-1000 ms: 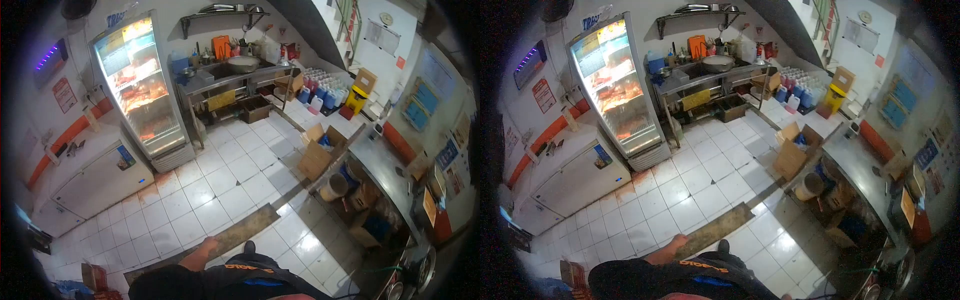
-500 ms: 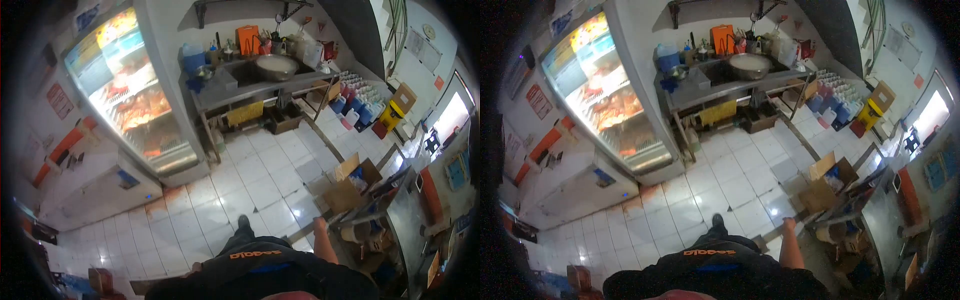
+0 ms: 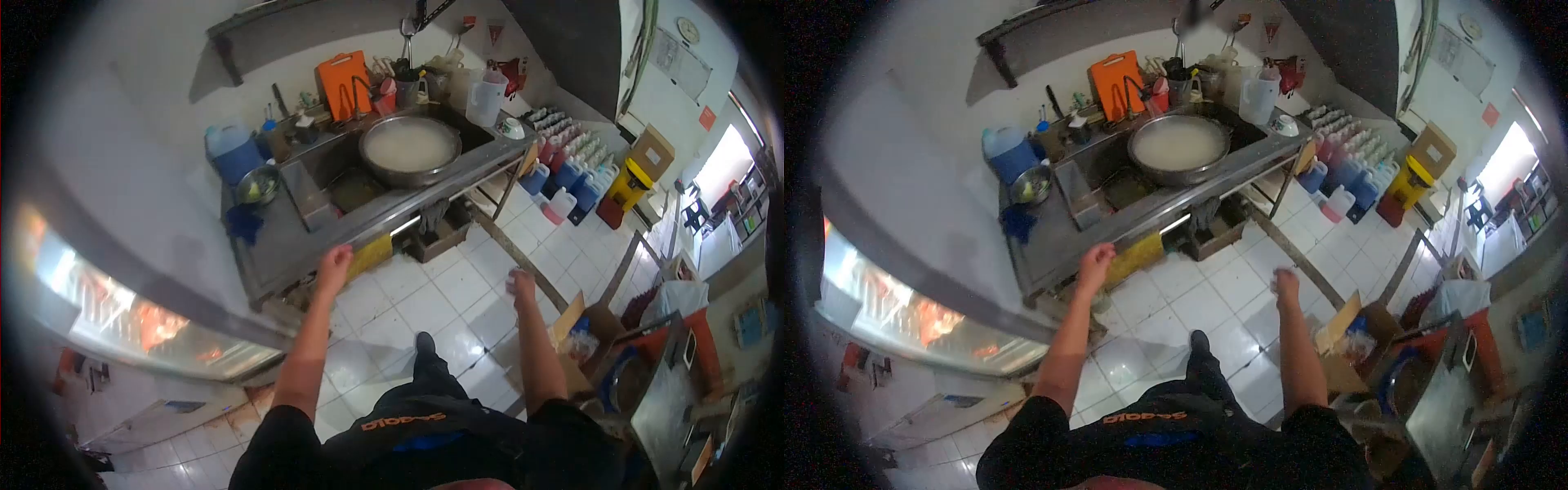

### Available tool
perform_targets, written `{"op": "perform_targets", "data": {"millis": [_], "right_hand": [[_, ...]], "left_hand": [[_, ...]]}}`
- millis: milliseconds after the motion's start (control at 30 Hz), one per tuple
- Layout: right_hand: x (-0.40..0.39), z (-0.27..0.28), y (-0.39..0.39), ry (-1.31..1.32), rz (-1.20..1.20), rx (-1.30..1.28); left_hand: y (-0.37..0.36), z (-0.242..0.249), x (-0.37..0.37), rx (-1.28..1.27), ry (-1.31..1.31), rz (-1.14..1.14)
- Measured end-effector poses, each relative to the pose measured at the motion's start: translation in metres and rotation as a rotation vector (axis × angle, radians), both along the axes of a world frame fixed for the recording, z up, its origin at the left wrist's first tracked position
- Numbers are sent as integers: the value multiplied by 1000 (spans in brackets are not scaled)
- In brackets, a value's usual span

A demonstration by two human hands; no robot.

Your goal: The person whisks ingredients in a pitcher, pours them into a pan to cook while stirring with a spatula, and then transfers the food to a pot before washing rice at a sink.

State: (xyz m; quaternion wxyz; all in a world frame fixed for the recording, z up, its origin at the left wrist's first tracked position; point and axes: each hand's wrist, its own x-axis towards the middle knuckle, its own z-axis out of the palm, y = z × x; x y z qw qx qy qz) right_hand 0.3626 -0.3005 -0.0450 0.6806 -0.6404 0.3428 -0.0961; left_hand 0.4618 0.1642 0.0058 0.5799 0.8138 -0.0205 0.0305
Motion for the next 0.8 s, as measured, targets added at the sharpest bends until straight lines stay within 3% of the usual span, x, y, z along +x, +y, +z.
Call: {"op": "perform_targets", "data": {"millis": [67, 133, 200, 233, 267, 300, 333, 367, 400, 433, 533, 567, 633, 700, 733, 800], "right_hand": [[123, 22, -45, -168, 101, -57], [241, 85, -48, -348, -29, -66], [380, 87, -95, -579, 53, -134], [426, 115, -102, -579, 67, -210], [472, 140, -104, -560, 41, -28], [517, 158, -118, -448, -14, -256], [566, 158, -140, -367, -37, -198], [617, 157, -162, -287, -59, -138], [666, 156, -183, -208, -82, -77], [695, 157, -191, -191, -96, -55], [718, 166, -179, -143, -117, 77], [728, 158, -178, -132, -112, 81], [739, 145, -175, -170, -144, 193], [742, 144, -181, -172, -113, 271], [743, 144, -180, -181, -90, 353], [762, 123, -204, -220, 29, 401]], "left_hand": [[-27, 44, 76, 9, -117, 4], [-50, 75, 160, 38, -133, 18], [-72, 93, 246, 80, -246, 18], [-77, 100, 291, 135, -144, -10], [-82, 96, 344, 176, -204, -15], [-95, 108, 382, 215, -189, 29], [-111, 121, 416, 225, -174, 120], [-118, 121, 460, 165, -248, 49], [-125, 129, 500, 229, -135, 64], [-130, 133, 535, 287, -23, 73], [-140, 97, 619, 118, -10, 157], [-140, 87, 639, 161, 97, 285], [-147, 95, 643, 201, 207, 417], [-150, 103, 627, 517, 283, 403], [-144, 96, 631, 520, 293, 407], [-126, 77, 630, 156, 311, 235]]}}
